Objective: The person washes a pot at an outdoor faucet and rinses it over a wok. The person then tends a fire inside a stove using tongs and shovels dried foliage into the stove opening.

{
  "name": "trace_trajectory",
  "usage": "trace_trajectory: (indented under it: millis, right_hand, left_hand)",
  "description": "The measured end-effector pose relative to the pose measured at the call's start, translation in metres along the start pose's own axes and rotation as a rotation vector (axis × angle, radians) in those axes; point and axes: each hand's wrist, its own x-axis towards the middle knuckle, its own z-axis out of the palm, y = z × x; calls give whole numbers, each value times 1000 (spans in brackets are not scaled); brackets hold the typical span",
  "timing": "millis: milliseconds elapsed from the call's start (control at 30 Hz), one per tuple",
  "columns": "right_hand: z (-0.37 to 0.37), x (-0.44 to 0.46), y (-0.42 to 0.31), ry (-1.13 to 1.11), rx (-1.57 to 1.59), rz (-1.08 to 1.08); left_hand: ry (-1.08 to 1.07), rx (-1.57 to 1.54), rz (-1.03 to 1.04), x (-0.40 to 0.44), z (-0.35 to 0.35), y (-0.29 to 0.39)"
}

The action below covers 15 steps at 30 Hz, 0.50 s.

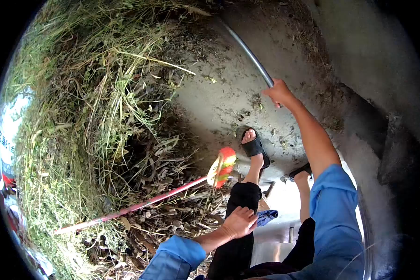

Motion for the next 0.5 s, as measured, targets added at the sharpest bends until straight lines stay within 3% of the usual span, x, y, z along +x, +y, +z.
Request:
trace_trajectory:
  millis: [167,500]
  right_hand:
    - [10,-4,5,-58,34,-26]
    - [16,-46,95,-90,124,-37]
  left_hand:
    - [25,52,7,-5,-4,-9]
    - [-37,89,29,-9,10,-1]
